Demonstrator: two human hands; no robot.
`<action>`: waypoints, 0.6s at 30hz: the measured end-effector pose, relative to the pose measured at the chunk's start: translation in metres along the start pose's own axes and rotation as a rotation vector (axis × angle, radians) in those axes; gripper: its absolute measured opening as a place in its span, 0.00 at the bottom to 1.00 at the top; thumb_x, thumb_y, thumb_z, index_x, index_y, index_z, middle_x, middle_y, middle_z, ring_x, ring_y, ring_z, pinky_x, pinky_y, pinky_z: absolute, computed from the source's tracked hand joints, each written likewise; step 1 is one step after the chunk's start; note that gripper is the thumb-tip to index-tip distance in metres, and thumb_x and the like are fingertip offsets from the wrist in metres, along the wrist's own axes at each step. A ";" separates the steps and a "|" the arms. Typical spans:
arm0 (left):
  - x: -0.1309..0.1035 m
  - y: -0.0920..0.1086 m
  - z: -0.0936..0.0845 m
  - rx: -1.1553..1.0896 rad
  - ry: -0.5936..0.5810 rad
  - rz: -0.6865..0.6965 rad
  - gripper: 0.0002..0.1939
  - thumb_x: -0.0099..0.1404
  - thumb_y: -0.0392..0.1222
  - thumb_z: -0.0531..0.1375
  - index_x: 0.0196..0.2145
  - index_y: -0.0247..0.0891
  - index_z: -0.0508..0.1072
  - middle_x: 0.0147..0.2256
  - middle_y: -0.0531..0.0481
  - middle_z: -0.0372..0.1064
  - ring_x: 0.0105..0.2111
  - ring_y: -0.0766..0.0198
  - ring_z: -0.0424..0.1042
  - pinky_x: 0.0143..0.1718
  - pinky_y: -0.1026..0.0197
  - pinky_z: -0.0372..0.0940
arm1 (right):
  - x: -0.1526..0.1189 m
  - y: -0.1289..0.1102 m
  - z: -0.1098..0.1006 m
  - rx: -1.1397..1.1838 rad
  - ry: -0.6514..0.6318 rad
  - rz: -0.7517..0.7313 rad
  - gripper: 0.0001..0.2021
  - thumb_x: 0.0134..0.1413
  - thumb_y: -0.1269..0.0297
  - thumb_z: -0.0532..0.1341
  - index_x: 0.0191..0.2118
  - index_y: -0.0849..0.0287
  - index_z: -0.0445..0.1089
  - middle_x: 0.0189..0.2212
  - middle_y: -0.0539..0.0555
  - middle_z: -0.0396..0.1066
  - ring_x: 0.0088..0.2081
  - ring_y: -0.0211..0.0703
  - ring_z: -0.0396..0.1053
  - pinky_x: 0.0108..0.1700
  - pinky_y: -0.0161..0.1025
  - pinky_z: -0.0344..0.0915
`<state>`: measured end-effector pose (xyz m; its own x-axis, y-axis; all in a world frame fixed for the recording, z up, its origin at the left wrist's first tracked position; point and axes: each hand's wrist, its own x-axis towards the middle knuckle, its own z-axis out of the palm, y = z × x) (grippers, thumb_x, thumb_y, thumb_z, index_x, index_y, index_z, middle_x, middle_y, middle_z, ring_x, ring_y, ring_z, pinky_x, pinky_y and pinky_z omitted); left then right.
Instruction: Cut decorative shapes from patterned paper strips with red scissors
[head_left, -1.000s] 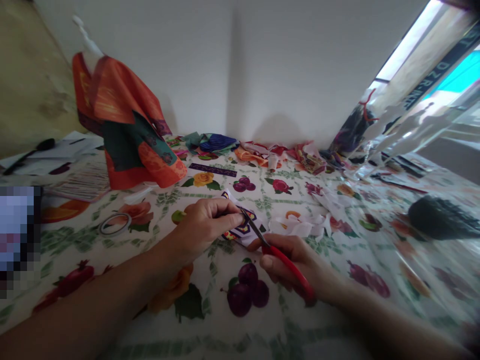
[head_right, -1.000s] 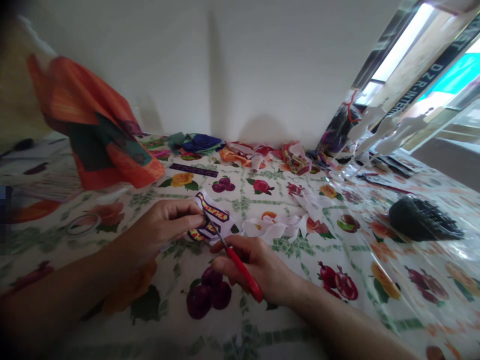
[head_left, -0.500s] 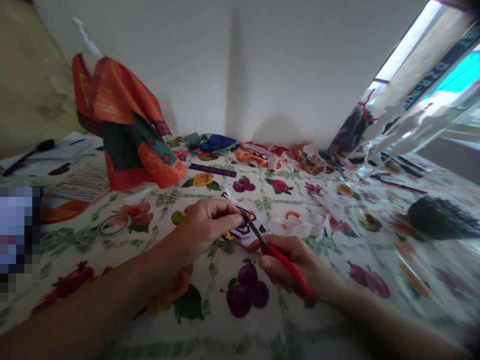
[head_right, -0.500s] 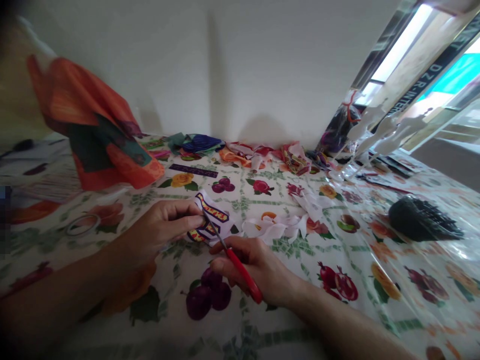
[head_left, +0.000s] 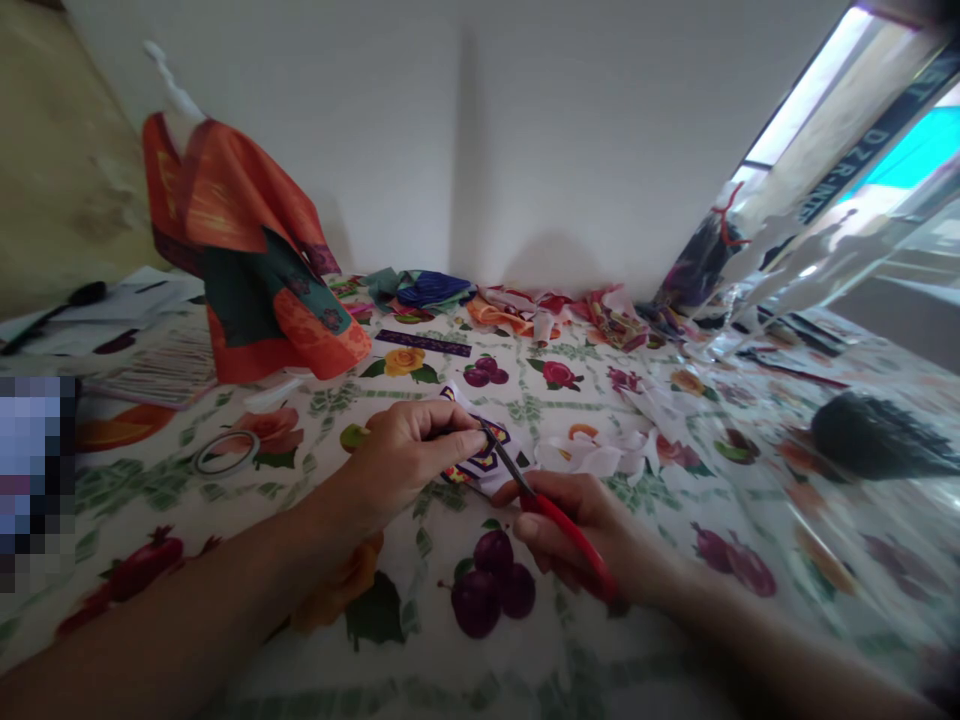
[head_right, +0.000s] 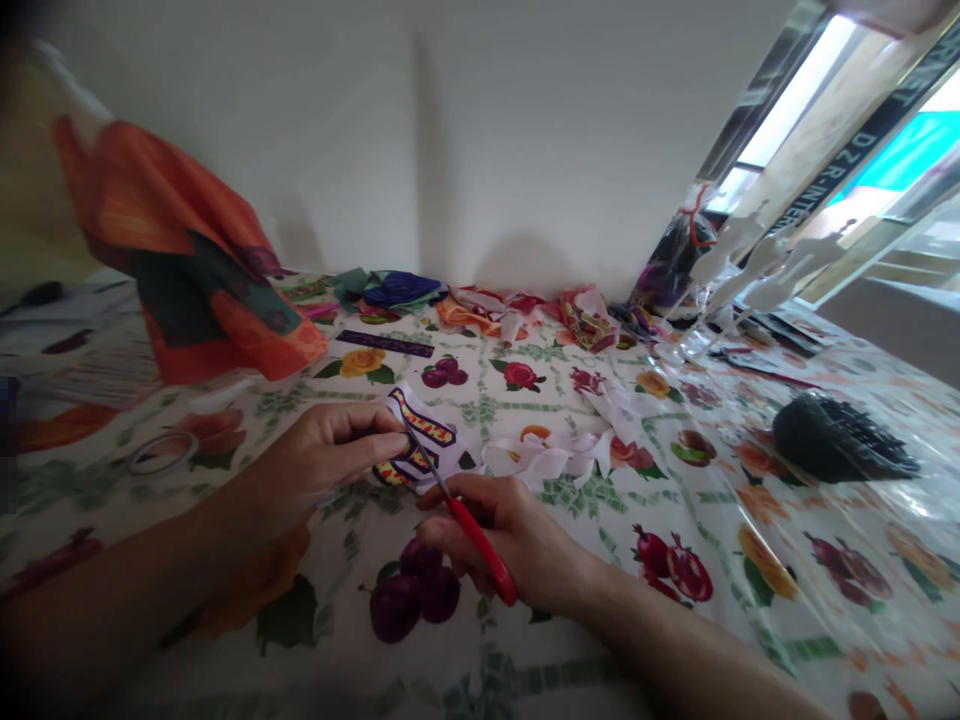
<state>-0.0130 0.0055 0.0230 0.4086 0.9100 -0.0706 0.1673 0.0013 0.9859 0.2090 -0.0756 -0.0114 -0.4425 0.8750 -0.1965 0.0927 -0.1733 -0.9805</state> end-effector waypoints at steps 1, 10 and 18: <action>0.000 0.001 0.000 -0.005 0.008 -0.007 0.08 0.60 0.46 0.69 0.28 0.41 0.80 0.26 0.52 0.76 0.26 0.62 0.71 0.26 0.63 0.62 | 0.001 0.000 0.000 0.004 0.010 0.003 0.22 0.69 0.44 0.67 0.50 0.61 0.75 0.22 0.46 0.67 0.18 0.31 0.60 0.18 0.24 0.56; 0.003 -0.002 0.003 -0.263 0.027 -0.066 0.09 0.60 0.43 0.70 0.32 0.38 0.75 0.24 0.56 0.73 0.18 0.73 0.63 0.21 0.67 0.57 | 0.007 -0.001 0.000 0.011 0.111 0.041 0.24 0.67 0.43 0.67 0.49 0.63 0.74 0.21 0.46 0.68 0.17 0.32 0.60 0.17 0.26 0.56; 0.002 -0.005 0.007 -0.442 0.004 -0.147 0.11 0.59 0.41 0.71 0.38 0.38 0.78 0.31 0.51 0.79 0.28 0.64 0.77 0.32 0.62 0.72 | 0.005 0.006 -0.003 0.028 0.052 0.008 0.25 0.68 0.42 0.68 0.51 0.62 0.73 0.23 0.46 0.68 0.18 0.32 0.61 0.18 0.25 0.56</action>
<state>-0.0070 0.0041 0.0165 0.4057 0.8884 -0.2149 -0.1757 0.3065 0.9355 0.2100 -0.0705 -0.0182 -0.3953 0.8956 -0.2041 0.0704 -0.1920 -0.9789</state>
